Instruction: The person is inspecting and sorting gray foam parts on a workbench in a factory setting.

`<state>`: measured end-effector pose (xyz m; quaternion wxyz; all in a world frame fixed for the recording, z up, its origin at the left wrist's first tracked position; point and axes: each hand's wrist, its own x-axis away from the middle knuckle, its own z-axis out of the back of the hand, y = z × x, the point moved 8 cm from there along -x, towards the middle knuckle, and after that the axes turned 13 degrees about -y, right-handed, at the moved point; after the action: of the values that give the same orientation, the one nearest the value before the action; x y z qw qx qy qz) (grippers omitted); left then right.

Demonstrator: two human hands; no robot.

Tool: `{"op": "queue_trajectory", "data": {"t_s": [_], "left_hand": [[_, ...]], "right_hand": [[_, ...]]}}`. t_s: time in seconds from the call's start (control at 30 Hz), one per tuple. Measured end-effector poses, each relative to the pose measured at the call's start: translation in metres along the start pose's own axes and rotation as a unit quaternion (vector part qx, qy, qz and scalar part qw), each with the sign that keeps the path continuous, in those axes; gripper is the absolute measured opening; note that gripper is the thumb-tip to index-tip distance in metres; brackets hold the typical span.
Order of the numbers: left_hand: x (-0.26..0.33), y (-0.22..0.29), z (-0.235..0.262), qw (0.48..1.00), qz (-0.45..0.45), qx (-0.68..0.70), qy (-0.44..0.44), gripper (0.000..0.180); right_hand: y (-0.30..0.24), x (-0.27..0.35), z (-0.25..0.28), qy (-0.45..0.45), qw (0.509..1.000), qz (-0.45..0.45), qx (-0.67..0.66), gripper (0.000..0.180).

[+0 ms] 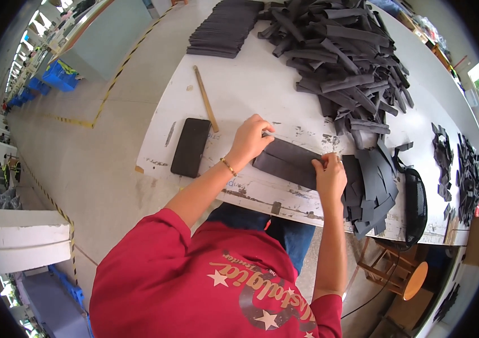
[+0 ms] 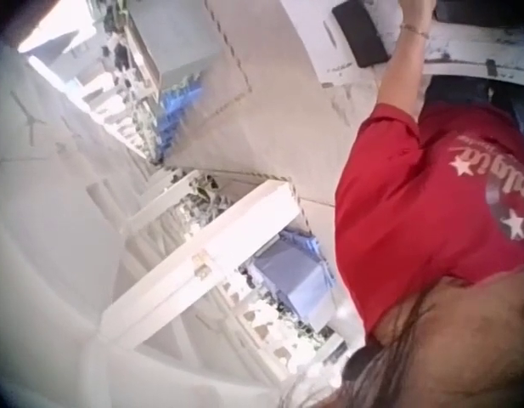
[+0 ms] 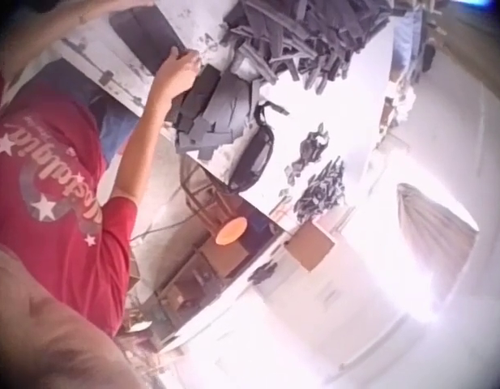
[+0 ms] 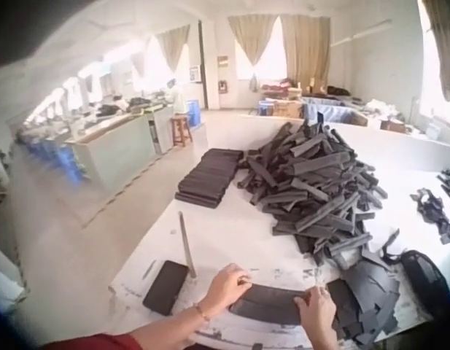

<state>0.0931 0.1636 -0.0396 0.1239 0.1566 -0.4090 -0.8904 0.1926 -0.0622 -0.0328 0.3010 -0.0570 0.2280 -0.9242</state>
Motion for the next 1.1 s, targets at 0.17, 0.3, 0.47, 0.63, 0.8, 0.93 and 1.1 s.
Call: {"op": "queue_trajectory", "data": {"t_s": [0.17,0.3,0.47,0.63,0.8,0.93,1.1], "left_hand": [[-0.036,0.029,0.014,0.995,-0.084,-0.019,0.055,0.009],[-0.104,0.043,-0.011,0.984,-0.037,0.174,0.013,0.008],[-0.184,0.085,-0.056,0.976,-0.152,0.086,0.129,0.01],[-0.245,0.049,-0.087,0.982,-0.029,-0.188,0.007,0.024],[-0.214,0.076,-0.095,0.989,-0.115,-0.095,0.013,0.018],[-0.199,0.073,-0.073,0.988,-0.086,-0.126,0.022,0.019],[-0.136,0.045,-0.079,0.855,0.059,0.5,-0.122,0.019]], "right_hand": [[-0.002,0.03,0.062,0.125,0.992,0.025,-0.02,0.01],[0.061,0.039,0.098,0.133,0.984,-0.099,0.064,0.015],[0.081,0.03,0.076,0.049,0.945,-0.123,0.3,0.042],[0.075,0.023,0.048,0.043,0.929,-0.056,0.362,0.023],[0.089,0.043,0.065,0.068,0.972,-0.04,0.22,0.016],[0.078,0.053,0.111,0.183,0.983,-0.013,0.002,0.033],[0.049,0.065,0.124,0.228,0.936,-0.024,-0.267,0.056]]}}
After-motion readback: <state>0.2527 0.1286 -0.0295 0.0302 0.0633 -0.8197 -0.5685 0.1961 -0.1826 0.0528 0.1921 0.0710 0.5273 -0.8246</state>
